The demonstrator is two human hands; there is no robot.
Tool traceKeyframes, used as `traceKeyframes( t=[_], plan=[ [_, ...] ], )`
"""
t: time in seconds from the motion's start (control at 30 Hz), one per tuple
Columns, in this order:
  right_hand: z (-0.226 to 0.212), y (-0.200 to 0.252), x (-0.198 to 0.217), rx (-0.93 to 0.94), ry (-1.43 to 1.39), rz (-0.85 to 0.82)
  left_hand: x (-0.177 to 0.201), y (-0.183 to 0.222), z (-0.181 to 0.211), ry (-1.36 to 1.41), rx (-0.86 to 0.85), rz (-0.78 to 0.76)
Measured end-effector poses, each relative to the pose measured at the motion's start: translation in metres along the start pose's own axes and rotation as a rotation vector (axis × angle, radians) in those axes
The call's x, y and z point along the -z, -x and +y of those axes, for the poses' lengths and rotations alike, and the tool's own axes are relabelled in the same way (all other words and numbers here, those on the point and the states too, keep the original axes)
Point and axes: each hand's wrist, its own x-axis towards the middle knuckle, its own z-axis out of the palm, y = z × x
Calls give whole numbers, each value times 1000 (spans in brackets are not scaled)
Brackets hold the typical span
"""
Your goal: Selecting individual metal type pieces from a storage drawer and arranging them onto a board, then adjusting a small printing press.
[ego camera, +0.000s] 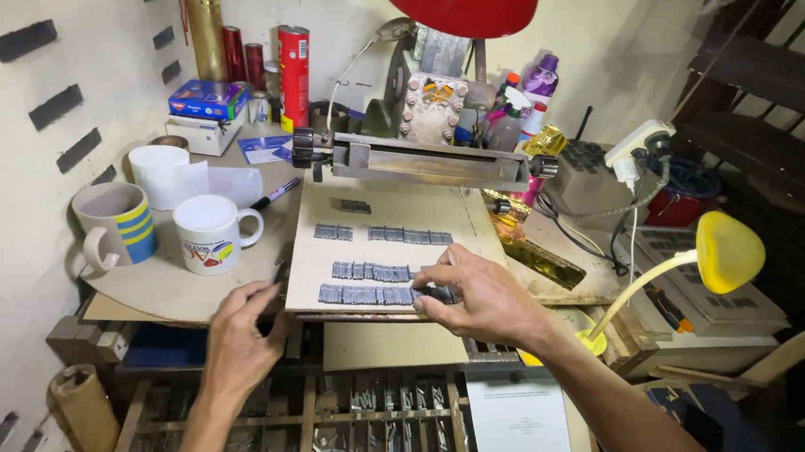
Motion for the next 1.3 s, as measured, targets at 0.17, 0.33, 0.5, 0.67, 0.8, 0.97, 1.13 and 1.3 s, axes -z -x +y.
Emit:
traceKeyframes(
  t=[0.17,0.33,0.5,0.67,0.8,0.97,1.13,1.3],
  plan=[
    [18,-2,-8,-122,167,-49,44,9,62,-143,-79,290],
    [32,4,-7,-125,164,-24,30,17,174,-204,-330,126],
    [33,8,-2,-116,148,12,-30,18,217,-385,-520,-139],
    [47,12,4,-14,10,2,-53,9,221,-598,-489,-227],
    [50,17,11,-71,-19,-48,-59,10,220,-597,-457,-278],
    [48,13,17,-132,-112,-104,-69,11,217,-614,-446,-279],
    [46,11,23,-89,-116,-106,-70,8,217,-520,-422,-289],
    [60,15,4,-55,-126,-24,-68,6,212,-453,-464,-267]
  ],
)
